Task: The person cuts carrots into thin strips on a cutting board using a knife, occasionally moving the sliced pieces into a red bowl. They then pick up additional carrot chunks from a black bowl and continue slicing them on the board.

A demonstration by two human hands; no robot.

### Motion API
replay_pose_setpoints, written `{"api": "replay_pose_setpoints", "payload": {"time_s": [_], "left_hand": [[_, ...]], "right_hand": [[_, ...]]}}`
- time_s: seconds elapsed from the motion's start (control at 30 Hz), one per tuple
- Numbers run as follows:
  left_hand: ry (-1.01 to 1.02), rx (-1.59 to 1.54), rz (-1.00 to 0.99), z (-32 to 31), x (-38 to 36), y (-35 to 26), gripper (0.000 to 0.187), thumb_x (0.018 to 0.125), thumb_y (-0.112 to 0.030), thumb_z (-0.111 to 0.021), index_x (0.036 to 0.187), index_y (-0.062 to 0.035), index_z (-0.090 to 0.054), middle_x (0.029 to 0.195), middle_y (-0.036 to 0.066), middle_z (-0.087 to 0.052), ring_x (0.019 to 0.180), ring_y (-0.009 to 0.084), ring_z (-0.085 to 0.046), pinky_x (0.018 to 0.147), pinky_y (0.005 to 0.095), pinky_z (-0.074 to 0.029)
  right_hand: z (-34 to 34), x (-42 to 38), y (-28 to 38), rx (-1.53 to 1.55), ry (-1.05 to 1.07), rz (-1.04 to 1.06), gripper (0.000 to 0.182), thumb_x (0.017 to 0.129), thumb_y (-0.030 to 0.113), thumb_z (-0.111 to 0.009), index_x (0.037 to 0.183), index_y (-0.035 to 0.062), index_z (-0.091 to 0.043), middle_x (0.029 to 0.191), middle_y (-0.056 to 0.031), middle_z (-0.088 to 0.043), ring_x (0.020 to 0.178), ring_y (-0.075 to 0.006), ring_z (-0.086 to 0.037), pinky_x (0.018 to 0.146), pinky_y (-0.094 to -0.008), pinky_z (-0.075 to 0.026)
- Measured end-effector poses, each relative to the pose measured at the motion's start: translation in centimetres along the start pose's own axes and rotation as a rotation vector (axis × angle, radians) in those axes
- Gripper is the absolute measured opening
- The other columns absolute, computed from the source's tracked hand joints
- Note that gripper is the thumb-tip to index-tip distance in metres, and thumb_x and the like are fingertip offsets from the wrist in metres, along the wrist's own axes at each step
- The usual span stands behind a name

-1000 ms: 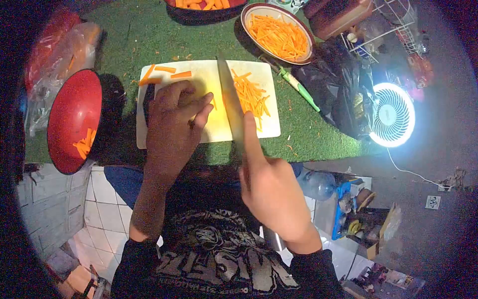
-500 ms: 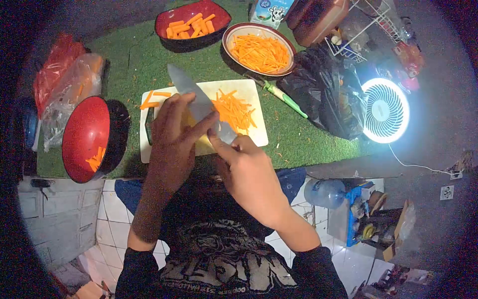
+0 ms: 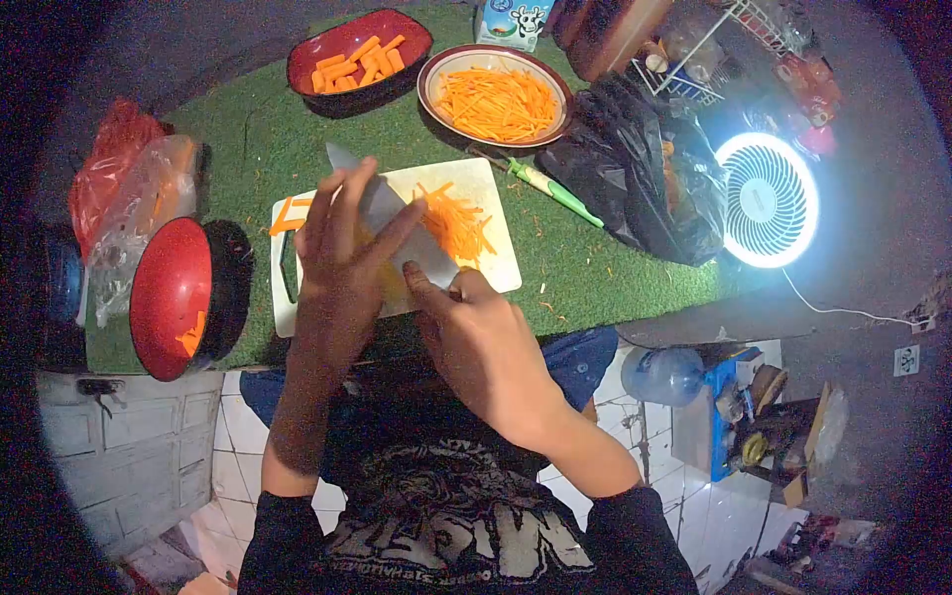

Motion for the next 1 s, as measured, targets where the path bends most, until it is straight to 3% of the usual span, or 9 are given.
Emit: {"api": "replay_pose_setpoints", "payload": {"time_s": [0.17, 0.37, 0.47, 0.6, 0.7, 0.8, 0.9, 0.93, 1.0], "left_hand": [[0.086, -0.018, 0.043, -0.3, -0.1, -0.3, 0.051, 0.085, -0.011, -0.060, 0.133, -0.0263, -0.066, 0.157, 0.012, -0.035, 0.146, 0.0351, -0.032, 0.115, 0.0529, -0.030], [-0.009, -0.017, 0.089, -0.1, 0.4, -0.3, 0.047, 0.085, -0.010, -0.060, 0.128, -0.0277, -0.069, 0.156, 0.012, -0.036, 0.146, 0.0359, -0.032, 0.116, 0.0515, -0.029], [0.020, -0.084, -0.028, 0.2, 0.4, -1.0, 0.044, 0.084, -0.010, -0.062, 0.123, -0.0272, -0.072, 0.154, 0.012, -0.039, 0.145, 0.0361, -0.034, 0.116, 0.0512, -0.030], [-0.032, -0.042, -0.035, 0.0, 0.7, -0.9, 0.041, 0.082, -0.010, -0.065, 0.119, -0.0257, -0.074, 0.152, 0.012, -0.042, 0.142, 0.0367, -0.038, 0.114, 0.0509, -0.034], [-0.147, -0.042, 0.063, 0.7, 1.0, 0.5, 0.042, 0.083, -0.008, -0.065, 0.122, -0.0231, -0.071, 0.149, 0.013, -0.045, 0.137, 0.0365, -0.043, 0.109, 0.0486, -0.038], [-0.193, -0.089, 0.238, 2.2, 0.6, 3.8, 0.042, 0.087, -0.007, -0.062, 0.128, -0.0166, -0.066, 0.140, 0.016, -0.051, 0.130, 0.0353, -0.049, 0.103, 0.0463, -0.041], [-0.081, -0.001, 0.304, 2.3, 0.1, 5.4, 0.038, 0.089, -0.006, -0.061, 0.127, -0.0085, -0.066, 0.129, 0.017, -0.059, 0.123, 0.0344, -0.054, 0.100, 0.0469, -0.043], [-0.055, 0.035, 0.271, 2.3, 0.1, 5.5, 0.036, 0.090, -0.006, -0.061, 0.126, -0.0066, -0.066, 0.127, 0.017, -0.061, 0.121, 0.0341, -0.055, 0.100, 0.0475, -0.043], [-0.072, 0.031, 0.202, 1.9, 0.4, 5.6, 0.027, 0.090, -0.008, -0.063, 0.116, -0.0033, -0.070, 0.121, 0.016, -0.063, 0.116, 0.0324, -0.058, 0.097, 0.0464, -0.043]], "right_hand": [[0.1, -0.1, 0.0, 0.011, 0.005, -0.016, 0.045, 0.088, 0.006, -0.065, 0.133, 0.0113, -0.062, 0.089, -0.0233, -0.061, 0.073, -0.0437, -0.067, 0.066, -0.0499, -0.055], [0.2, -0.2, 0.0, 0.009, -0.003, -0.017, 0.047, 0.088, 0.006, -0.065, 0.135, 0.0111, -0.061, 0.090, -0.0235, -0.061, 0.073, -0.0434, -0.067, 0.067, -0.0495, -0.055], [0.3, -0.3, -0.2, -0.002, -0.002, -0.020, 0.047, 0.088, 0.006, -0.065, 0.134, 0.0104, -0.061, 0.091, -0.0236, -0.061, 0.074, -0.0433, -0.067, 0.067, -0.0491, -0.055], [0.4, -0.4, 0.1, 0.017, -0.010, -0.014, 0.048, 0.087, 0.004, -0.065, 0.134, 0.0099, -0.060, 0.090, -0.0238, -0.062, 0.074, -0.0435, -0.066, 0.068, -0.0496, -0.055], [0.5, -0.3, -0.7, 0.071, -0.162, 0.062, 0.047, 0.084, 0.003, -0.070, 0.130, 0.0067, -0.064, 0.088, -0.0188, -0.067, 0.073, -0.0368, -0.065, 0.068, -0.0397, -0.053], [2.1, -0.1, -0.2, 0.077, -0.175, -0.028, 0.061, 0.087, 0.001, -0.061, 0.146, 0.0072, -0.046, 0.080, -0.0268, -0.062, 0.073, -0.0438, -0.066, 0.067, -0.0482, -0.053], [2.7, -0.4, -0.3, 0.222, -0.113, -0.229, 0.057, 0.093, 0.002, -0.059, 0.149, 0.0079, -0.047, 0.075, -0.0133, -0.067, 0.057, -0.0196, -0.063, 0.062, -0.0326, -0.053], [2.4, -0.5, -0.3, 0.278, -0.064, -0.218, 0.060, 0.095, 0.002, -0.055, 0.153, 0.0094, -0.042, 0.076, -0.0098, -0.068, 0.060, -0.0122, -0.062, 0.062, -0.0321, -0.054], [1.2, -0.8, -1.0, 0.375, 0.003, -0.089, 0.061, 0.094, 0.000, -0.054, 0.153, 0.0095, -0.042, 0.076, -0.0088, -0.069, 0.060, -0.0128, -0.063, 0.062, -0.0313, -0.054]]}}
Point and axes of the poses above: each hand's wrist, its own x-axis towards the middle knuckle, its own z-axis out of the back of the hand, y = z × x, the point moved 2 cm from there along x, towards the middle knuckle
